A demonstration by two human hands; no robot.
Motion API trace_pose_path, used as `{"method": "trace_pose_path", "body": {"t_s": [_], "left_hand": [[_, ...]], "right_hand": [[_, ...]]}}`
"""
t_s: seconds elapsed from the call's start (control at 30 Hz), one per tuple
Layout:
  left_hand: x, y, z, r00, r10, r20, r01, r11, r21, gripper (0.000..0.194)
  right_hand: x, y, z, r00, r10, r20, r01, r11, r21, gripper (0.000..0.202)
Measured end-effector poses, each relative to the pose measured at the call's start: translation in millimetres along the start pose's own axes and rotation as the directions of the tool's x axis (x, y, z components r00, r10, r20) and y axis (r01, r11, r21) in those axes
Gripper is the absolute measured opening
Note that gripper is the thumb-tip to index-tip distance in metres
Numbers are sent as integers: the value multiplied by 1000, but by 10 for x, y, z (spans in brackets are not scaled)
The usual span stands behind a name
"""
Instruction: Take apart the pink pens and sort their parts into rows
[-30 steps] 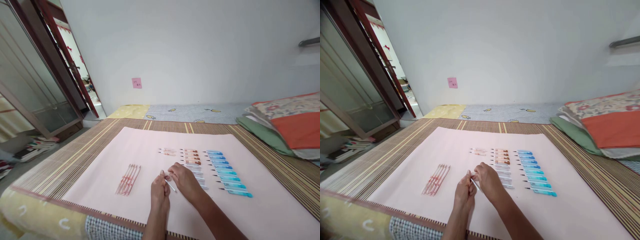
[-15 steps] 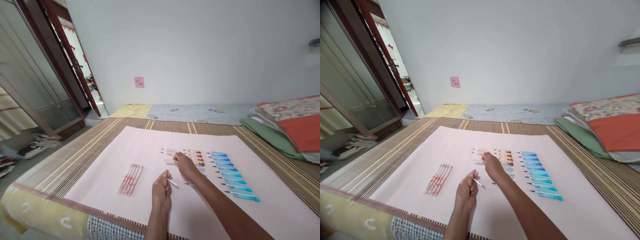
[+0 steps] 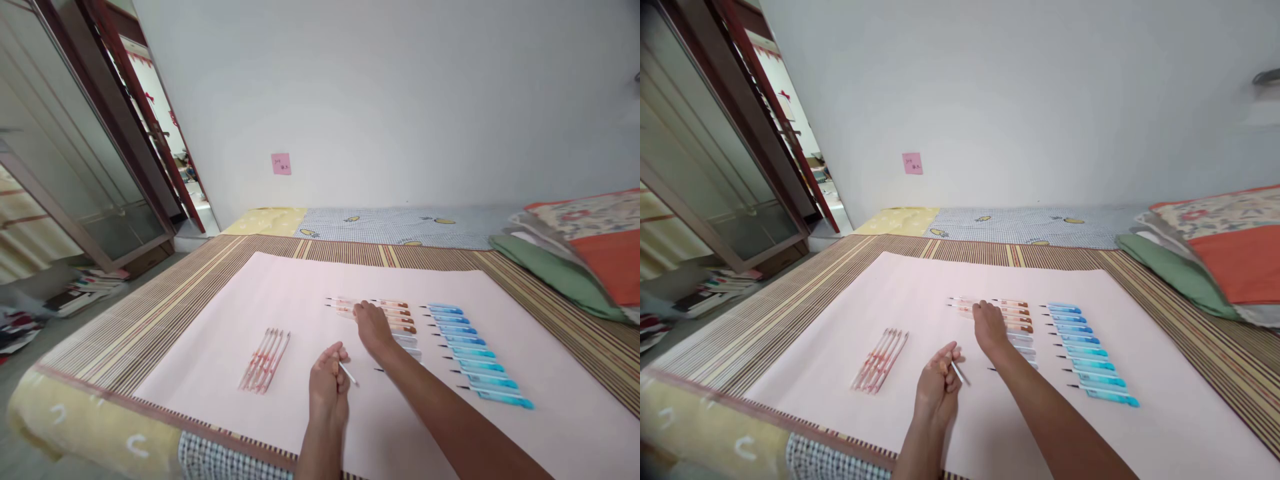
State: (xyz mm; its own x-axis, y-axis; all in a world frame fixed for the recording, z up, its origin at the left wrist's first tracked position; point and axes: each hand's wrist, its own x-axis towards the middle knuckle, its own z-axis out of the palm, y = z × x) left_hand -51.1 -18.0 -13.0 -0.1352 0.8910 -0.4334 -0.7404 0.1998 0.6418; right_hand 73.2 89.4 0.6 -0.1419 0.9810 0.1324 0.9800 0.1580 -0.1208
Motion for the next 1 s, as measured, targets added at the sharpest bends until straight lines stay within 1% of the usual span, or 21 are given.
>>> {"method": "trace_pose_path", "body": {"t_s": [0.27,0.6,0.73,0.9,1.0], "left_hand": [[-2,-1,-2,1000,9,14,-10,1000,18,27],[4,-16,-5,1000,17,10,-17,999,33,27],[-8,5,13,1000,-5,-13,5,999,34,25],[-9,11,11,1000,-6,-4,6,1000,29,25],[-3,2,4,1000,-1,-3,1,1000,30,25]], "right_hand": [[81,5,39,1000,-29,-9,29,999,-37,30],[68,38,33,997,-71,-35,69,995,-65,31],[63,32,16,996,-78,-31,76,995,-66,29],[42,3,-36,997,-81,-19,80,995,-54,25],[25,7,-101,997,-66,-35,65,997,-28,25]]}}
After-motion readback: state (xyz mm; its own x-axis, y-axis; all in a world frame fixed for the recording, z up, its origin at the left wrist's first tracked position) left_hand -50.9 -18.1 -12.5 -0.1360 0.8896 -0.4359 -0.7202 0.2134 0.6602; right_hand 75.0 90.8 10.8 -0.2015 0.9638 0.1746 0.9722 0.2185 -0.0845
